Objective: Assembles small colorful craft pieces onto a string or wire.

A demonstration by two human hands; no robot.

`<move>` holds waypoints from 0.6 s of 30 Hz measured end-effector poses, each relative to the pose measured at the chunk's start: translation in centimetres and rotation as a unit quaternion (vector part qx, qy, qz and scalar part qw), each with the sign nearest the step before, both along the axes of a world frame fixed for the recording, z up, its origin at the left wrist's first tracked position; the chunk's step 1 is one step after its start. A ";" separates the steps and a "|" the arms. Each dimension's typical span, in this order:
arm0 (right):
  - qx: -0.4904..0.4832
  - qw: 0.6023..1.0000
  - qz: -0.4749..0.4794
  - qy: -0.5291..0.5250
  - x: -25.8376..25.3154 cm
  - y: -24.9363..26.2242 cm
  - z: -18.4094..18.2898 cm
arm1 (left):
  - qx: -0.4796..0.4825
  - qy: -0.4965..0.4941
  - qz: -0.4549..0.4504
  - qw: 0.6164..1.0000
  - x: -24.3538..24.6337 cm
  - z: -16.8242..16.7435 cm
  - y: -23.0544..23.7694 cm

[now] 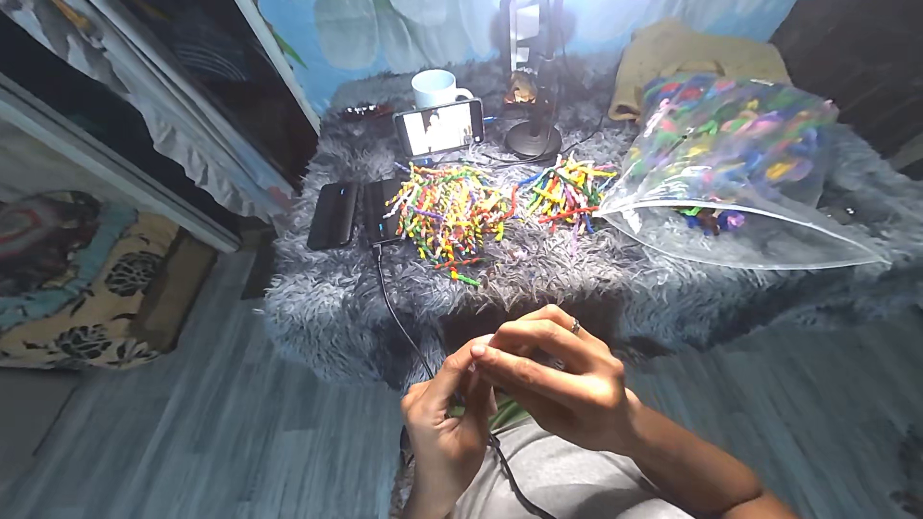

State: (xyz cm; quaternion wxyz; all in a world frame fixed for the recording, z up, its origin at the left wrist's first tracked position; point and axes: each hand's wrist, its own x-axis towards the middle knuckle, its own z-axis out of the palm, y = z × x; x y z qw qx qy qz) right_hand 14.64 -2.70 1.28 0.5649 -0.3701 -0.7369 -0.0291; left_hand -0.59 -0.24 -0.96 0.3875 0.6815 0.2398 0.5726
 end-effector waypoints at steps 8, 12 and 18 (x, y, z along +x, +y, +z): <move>-0.022 0.997 0.038 0.066 -0.2 0.0 -0.5 | -0.085 -0.049 -0.063 0.993 0.0 1.0 -0.4; -0.138 0.969 0.123 0.166 0.3 0.5 -0.4 | -0.054 -0.037 -0.056 0.996 0.1 0.7 -0.4; -0.267 0.878 0.340 0.203 2.0 1.2 0.3 | -0.001 -0.024 -0.169 0.985 -1.0 0.0 0.5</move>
